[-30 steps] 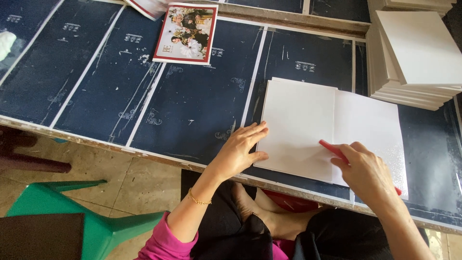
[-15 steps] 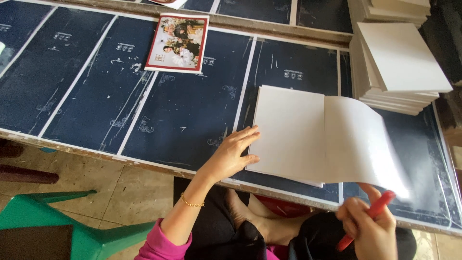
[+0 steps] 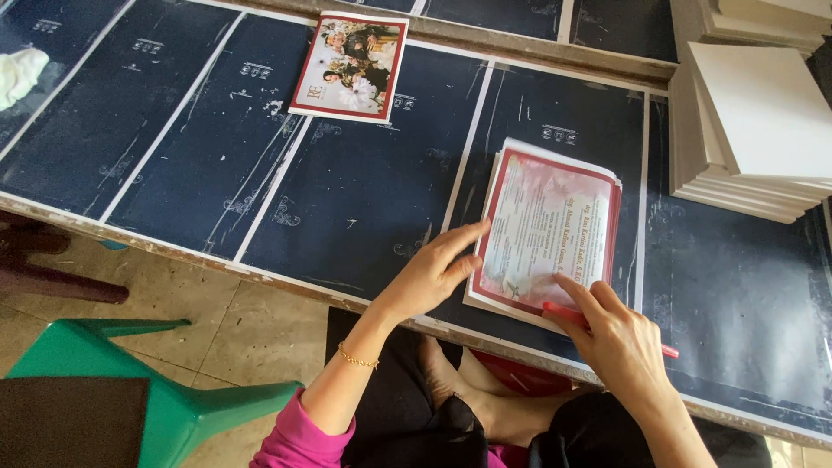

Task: Folding printed sheets of paper and using a tool to crease the folds before stacking them neatly.

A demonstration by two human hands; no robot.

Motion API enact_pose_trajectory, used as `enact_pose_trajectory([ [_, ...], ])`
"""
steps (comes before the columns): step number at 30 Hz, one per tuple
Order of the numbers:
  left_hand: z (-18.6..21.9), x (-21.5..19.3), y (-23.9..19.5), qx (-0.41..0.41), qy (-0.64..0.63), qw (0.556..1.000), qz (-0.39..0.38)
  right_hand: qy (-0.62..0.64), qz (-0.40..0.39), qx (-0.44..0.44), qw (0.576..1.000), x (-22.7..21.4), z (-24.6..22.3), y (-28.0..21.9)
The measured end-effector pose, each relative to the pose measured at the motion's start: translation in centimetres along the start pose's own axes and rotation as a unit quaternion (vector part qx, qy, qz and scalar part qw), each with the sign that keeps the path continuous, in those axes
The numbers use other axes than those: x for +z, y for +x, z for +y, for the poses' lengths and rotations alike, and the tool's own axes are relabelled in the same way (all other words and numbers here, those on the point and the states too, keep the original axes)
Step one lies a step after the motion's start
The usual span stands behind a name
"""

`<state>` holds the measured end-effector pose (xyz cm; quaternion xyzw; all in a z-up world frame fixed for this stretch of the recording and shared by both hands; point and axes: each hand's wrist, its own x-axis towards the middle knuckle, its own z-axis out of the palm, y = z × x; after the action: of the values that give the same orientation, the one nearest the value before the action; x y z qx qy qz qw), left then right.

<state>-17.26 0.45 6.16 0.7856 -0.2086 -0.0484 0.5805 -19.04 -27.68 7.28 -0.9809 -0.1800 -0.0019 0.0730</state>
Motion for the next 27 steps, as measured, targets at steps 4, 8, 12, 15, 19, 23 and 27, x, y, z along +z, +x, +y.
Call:
enact_pose_trajectory([
  [4, -1.8, 0.6, -0.3, -0.011, 0.1, 0.995, 0.006, 0.028, -0.031, 0.04, 0.998, 0.2, 0.1, 0.3],
  [8, -2.7, 0.9, -0.3, -0.005, 0.129, 0.992, 0.001, 0.045, -0.044, 0.049, 0.997, 0.0, 0.1, 0.5],
  [12, -3.7, 1.3, -0.2, 0.013, 0.161, 0.987, 0.005, 0.07, -0.106, 0.093, 0.987, -1.6, -0.5, 1.2],
  [15, -3.0, 1.1, -0.2, -0.006, 0.147, 0.989, -0.007, 0.136, -0.2, 0.171, 0.955, -6.5, -1.6, 2.0],
  [19, -3.2, 1.2, -0.2, 0.001, 0.156, 0.988, -0.014, 0.041, 0.082, -0.116, 0.989, 0.5, 1.2, 0.2],
  [23, -3.5, 1.2, -0.2, 0.016, 0.187, 0.982, -0.008, 0.058, 0.149, -0.191, 0.968, 2.8, 3.7, 4.2],
  [27, -3.5, 1.1, -0.1, 0.024, 0.204, 0.979, -0.006, 0.135, 0.189, -0.02, 0.972, 4.6, 10.9, 12.7],
])
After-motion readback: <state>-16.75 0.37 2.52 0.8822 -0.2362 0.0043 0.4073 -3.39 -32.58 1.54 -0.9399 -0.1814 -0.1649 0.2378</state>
